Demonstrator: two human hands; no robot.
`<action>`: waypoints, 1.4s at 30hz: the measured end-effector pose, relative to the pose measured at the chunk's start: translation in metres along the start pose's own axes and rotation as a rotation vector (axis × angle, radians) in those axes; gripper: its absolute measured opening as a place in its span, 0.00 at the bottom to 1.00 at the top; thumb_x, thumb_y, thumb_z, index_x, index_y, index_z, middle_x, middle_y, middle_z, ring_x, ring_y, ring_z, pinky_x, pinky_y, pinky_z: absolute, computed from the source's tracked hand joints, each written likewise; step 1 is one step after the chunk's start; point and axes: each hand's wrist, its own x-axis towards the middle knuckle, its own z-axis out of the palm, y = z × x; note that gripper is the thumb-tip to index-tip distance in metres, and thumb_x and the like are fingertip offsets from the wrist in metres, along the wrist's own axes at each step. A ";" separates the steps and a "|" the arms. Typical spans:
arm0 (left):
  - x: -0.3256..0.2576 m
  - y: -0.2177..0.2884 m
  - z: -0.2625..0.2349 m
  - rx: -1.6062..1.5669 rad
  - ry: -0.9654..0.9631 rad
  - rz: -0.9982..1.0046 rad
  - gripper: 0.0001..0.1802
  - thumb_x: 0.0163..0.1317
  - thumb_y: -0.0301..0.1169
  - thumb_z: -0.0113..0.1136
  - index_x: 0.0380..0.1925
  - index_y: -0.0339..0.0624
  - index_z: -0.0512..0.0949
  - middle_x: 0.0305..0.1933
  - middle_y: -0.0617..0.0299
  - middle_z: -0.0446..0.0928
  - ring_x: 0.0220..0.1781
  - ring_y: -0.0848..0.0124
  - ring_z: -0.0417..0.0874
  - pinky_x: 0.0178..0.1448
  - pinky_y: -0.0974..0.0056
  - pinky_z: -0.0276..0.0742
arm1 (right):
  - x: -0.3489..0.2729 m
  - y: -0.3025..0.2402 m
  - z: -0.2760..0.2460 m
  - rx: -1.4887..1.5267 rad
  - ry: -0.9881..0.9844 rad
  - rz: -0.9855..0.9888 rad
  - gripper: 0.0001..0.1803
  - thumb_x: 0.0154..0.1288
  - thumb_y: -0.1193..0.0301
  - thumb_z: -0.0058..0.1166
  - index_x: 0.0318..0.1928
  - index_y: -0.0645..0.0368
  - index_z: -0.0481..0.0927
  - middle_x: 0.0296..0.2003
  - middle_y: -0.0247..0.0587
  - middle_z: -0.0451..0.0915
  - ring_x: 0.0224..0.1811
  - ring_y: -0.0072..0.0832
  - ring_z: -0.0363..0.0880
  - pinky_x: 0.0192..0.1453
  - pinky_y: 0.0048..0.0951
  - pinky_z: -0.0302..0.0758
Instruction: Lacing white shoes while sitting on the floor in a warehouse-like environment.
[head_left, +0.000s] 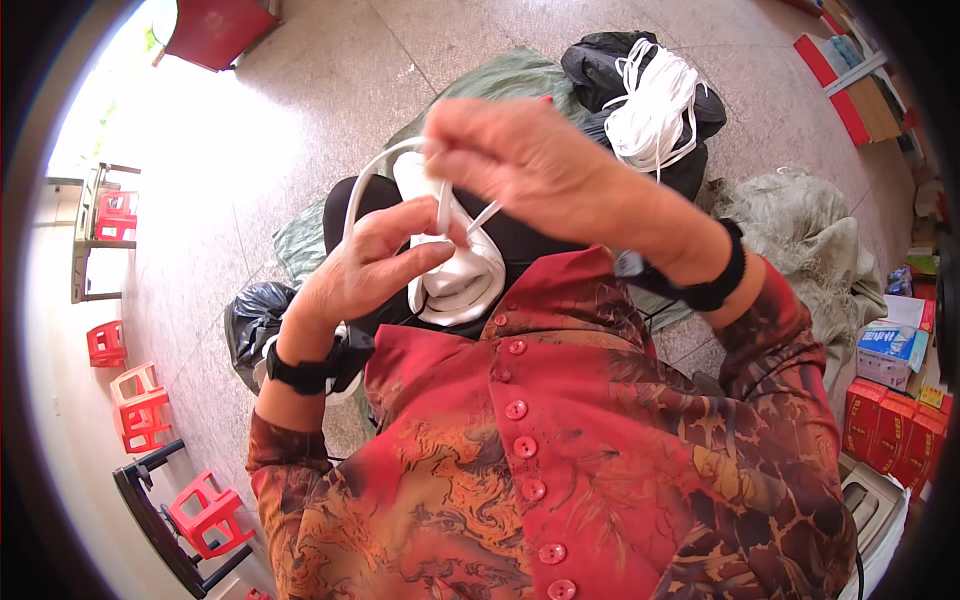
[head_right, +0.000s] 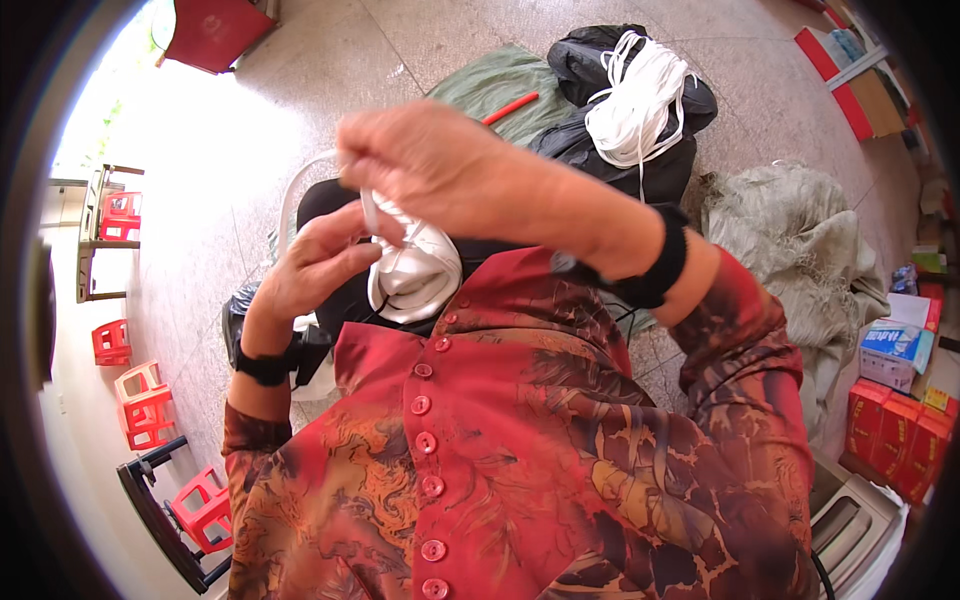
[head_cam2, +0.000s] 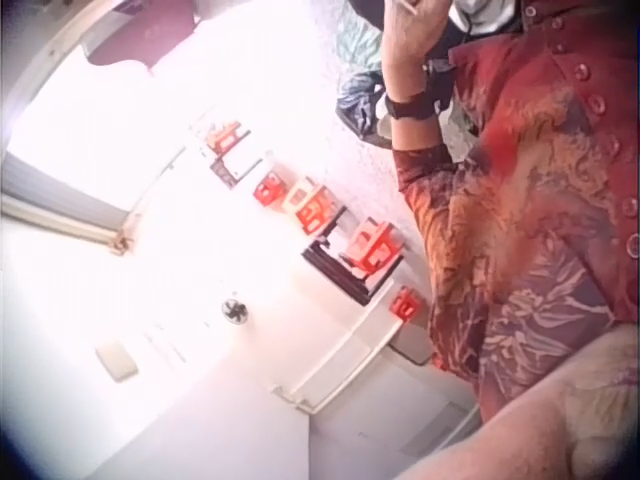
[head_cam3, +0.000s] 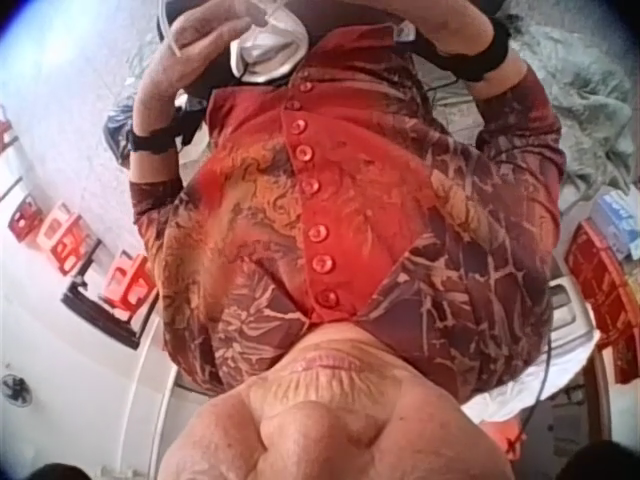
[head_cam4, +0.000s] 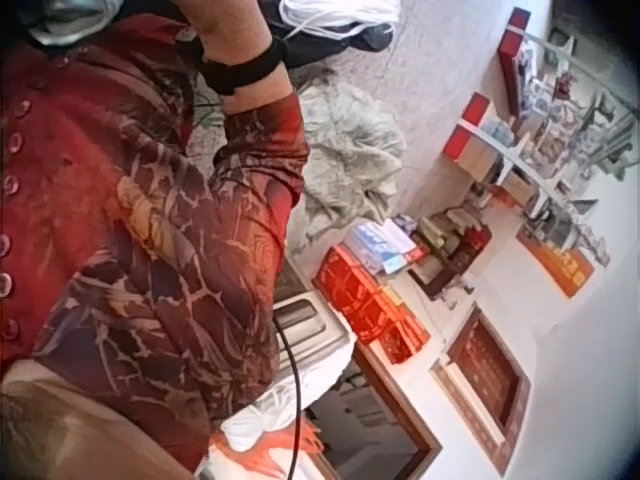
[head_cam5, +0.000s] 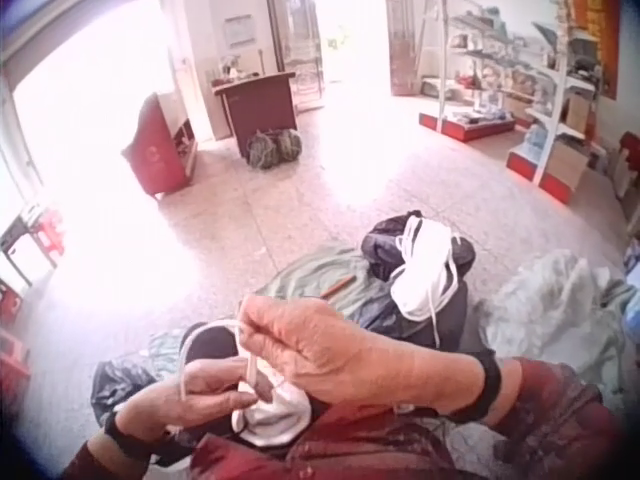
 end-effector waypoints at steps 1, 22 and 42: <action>-0.008 0.005 0.004 -0.079 0.051 -0.100 0.15 0.76 0.36 0.48 0.41 0.34 0.78 0.36 0.63 0.78 0.40 0.76 0.76 0.49 0.70 0.71 | -0.003 0.003 -0.009 -0.117 0.027 -0.005 0.04 0.72 0.73 0.52 0.41 0.61 0.75 0.28 0.34 0.74 0.32 0.20 0.73 0.37 0.24 0.71; -0.117 -0.042 0.010 0.857 0.722 -0.192 0.13 0.69 0.25 0.53 0.25 0.34 0.66 0.24 0.49 0.65 0.25 0.53 0.69 0.30 0.53 0.63 | -0.072 0.081 0.060 -0.031 -0.054 0.133 0.05 0.70 0.74 0.53 0.38 0.63 0.73 0.29 0.48 0.75 0.31 0.41 0.75 0.36 0.35 0.72; -0.071 -0.053 0.055 0.523 0.693 -0.202 0.11 0.64 0.21 0.58 0.45 0.36 0.83 0.32 0.54 0.80 0.30 0.65 0.79 0.36 0.64 0.73 | -0.053 0.077 0.055 -0.391 -0.177 -0.016 0.04 0.65 0.75 0.49 0.36 0.62 0.76 0.30 0.51 0.76 0.36 0.50 0.78 0.38 0.44 0.74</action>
